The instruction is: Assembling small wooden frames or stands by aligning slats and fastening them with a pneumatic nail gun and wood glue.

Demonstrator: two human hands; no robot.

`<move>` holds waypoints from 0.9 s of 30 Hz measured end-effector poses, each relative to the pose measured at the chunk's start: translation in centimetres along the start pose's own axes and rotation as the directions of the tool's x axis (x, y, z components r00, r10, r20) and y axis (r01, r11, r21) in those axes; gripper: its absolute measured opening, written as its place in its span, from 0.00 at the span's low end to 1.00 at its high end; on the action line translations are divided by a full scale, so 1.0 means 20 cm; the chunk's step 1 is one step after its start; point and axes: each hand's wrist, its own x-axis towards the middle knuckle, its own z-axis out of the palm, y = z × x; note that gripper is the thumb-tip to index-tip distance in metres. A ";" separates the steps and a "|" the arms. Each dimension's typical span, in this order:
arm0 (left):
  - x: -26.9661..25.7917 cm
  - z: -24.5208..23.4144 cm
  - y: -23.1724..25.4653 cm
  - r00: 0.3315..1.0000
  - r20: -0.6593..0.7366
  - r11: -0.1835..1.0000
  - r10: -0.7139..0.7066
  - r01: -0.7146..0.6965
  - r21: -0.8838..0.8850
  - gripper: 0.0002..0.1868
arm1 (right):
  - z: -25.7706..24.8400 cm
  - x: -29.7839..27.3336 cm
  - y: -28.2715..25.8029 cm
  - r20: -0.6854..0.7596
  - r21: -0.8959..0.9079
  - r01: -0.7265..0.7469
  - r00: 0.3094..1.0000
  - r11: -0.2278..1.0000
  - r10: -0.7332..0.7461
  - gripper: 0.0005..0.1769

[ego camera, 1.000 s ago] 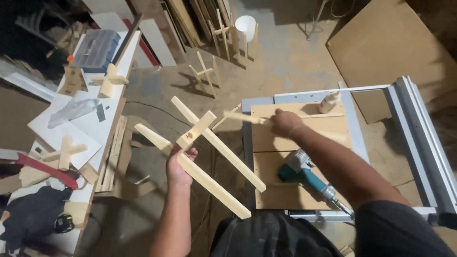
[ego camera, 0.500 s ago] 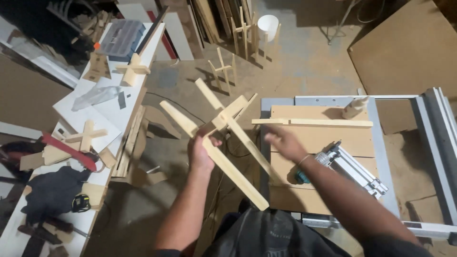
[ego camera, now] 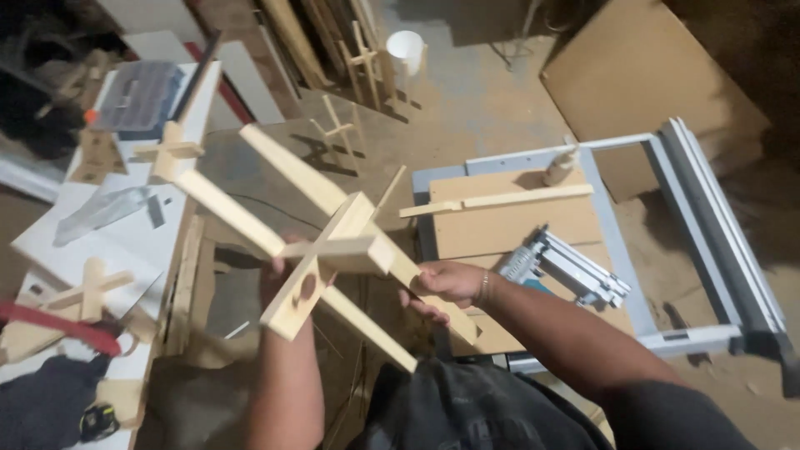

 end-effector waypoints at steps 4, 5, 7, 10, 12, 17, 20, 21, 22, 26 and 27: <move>-0.17 -0.25 0.03 0.983 0.151 0.993 0.101 -0.090 -0.075 0.09 | -0.02 -0.05 0.14 -0.032 0.186 -0.180 0.981 0.966 0.189 0.49; -0.22 -0.34 0.07 0.965 0.204 0.983 0.166 -0.145 -0.116 0.10 | 0.08 -0.05 0.02 -0.059 0.015 -0.145 0.988 0.989 0.146 0.36; -0.26 -0.50 0.15 0.940 0.250 0.967 0.234 -0.197 -0.162 0.12 | 0.17 -0.10 -0.17 -0.079 -0.159 -0.114 0.992 0.981 0.103 0.25; -0.32 -0.54 0.21 0.871 0.319 0.918 0.373 -0.298 -0.260 0.17 | 0.26 -0.22 -0.43 -0.564 -0.806 -0.563 0.824 0.184 0.050 0.15; -0.44 -0.38 0.25 0.927 0.005 0.927 0.376 -0.376 -0.009 0.08 | 0.44 -0.27 -0.71 -0.963 -0.147 -0.744 0.258 0.651 0.077 0.23; -0.66 -0.47 0.08 0.918 -0.219 0.944 0.330 -0.319 0.086 0.11 | -0.53 -0.72 -0.42 -0.536 -0.741 -0.637 0.751 -0.211 -0.386 0.09; -0.63 -0.48 -0.03 0.876 -0.377 0.953 0.300 -0.290 0.084 0.13 | -0.90 -0.82 -0.29 -0.432 -0.687 -0.620 0.767 -0.378 -0.474 0.12; -0.63 -0.50 -0.07 0.835 -0.477 0.956 0.274 -0.292 0.039 0.10 | -1.01 -0.83 -0.23 -0.437 -0.628 -0.659 0.739 -0.414 -0.513 0.17; -0.57 -0.46 -0.10 0.827 -0.485 0.953 0.282 -0.298 0.047 0.10 | -1.08 -0.84 -0.18 -0.429 -0.638 -0.648 0.748 -0.416 -0.507 0.17; -0.38 -0.32 -0.20 0.628 -0.724 0.958 0.286 -0.189 0.214 0.16 | -0.89 -0.66 -0.14 -0.320 -0.487 -0.772 0.593 -0.408 -0.739 0.16; -0.35 -0.29 -0.22 0.609 -0.720 0.943 0.332 -0.205 0.261 0.16 | -0.73 -0.57 -0.18 -0.312 -0.598 -0.745 0.556 -0.295 -0.770 0.22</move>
